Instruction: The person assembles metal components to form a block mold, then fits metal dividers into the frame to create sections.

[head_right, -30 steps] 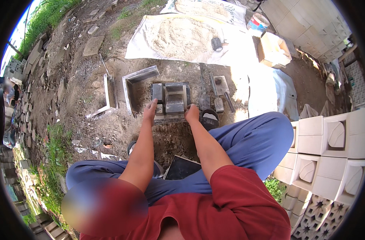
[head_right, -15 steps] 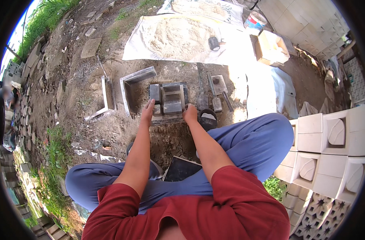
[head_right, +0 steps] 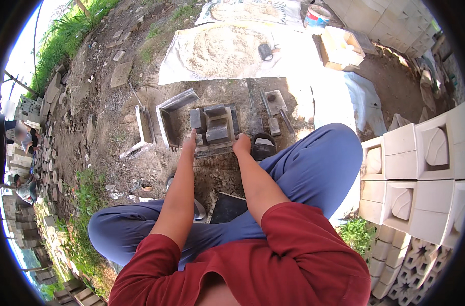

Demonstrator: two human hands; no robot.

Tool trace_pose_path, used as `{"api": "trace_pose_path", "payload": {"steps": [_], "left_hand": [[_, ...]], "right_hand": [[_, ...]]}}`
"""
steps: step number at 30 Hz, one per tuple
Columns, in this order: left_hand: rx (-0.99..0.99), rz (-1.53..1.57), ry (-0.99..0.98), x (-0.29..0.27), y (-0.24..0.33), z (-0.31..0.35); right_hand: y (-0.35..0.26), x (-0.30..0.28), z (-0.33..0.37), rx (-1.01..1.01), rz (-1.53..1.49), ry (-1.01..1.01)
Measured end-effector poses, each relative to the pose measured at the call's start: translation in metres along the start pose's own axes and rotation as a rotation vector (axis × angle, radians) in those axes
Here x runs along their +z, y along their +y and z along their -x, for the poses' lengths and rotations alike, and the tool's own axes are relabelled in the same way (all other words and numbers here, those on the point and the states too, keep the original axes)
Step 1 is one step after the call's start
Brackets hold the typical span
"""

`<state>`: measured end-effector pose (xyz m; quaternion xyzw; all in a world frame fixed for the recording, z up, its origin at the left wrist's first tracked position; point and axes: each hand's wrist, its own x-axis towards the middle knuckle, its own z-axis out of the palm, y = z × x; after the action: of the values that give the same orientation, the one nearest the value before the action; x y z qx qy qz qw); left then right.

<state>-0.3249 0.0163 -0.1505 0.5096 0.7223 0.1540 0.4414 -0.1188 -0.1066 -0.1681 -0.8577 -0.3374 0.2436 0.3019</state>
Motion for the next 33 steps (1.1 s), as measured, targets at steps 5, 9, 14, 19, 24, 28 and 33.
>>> {"api": "trace_pose_path", "payload": {"steps": [5,9,14,19,24,28,33], "left_hand": [[0.164,0.216,-0.142,0.015,-0.016,0.029],[0.477,0.246,-0.219,-0.011,-0.056,0.029],[0.729,0.189,-0.021,0.007,-0.023,0.041],[0.778,0.268,0.021,0.004,-0.005,0.031],[0.603,0.265,-0.059,0.009,-0.010,0.020],[0.576,0.245,-0.116,0.010,-0.001,0.031],[0.417,0.178,-0.272,-0.008,0.003,0.031]], "right_hand": [[0.030,-0.005,-0.001,-0.042,-0.085,0.154],[-0.002,0.002,0.008,-0.078,-0.116,0.182],[0.000,-0.018,-0.005,-0.053,-0.246,0.184],[-0.058,-0.041,0.002,-0.498,-0.243,0.161],[-0.078,-0.037,0.012,-0.713,0.182,-0.142],[-0.066,-0.028,0.011,-0.667,0.361,-0.094],[-0.089,-0.031,0.018,-0.520,0.410,-0.209]]}}
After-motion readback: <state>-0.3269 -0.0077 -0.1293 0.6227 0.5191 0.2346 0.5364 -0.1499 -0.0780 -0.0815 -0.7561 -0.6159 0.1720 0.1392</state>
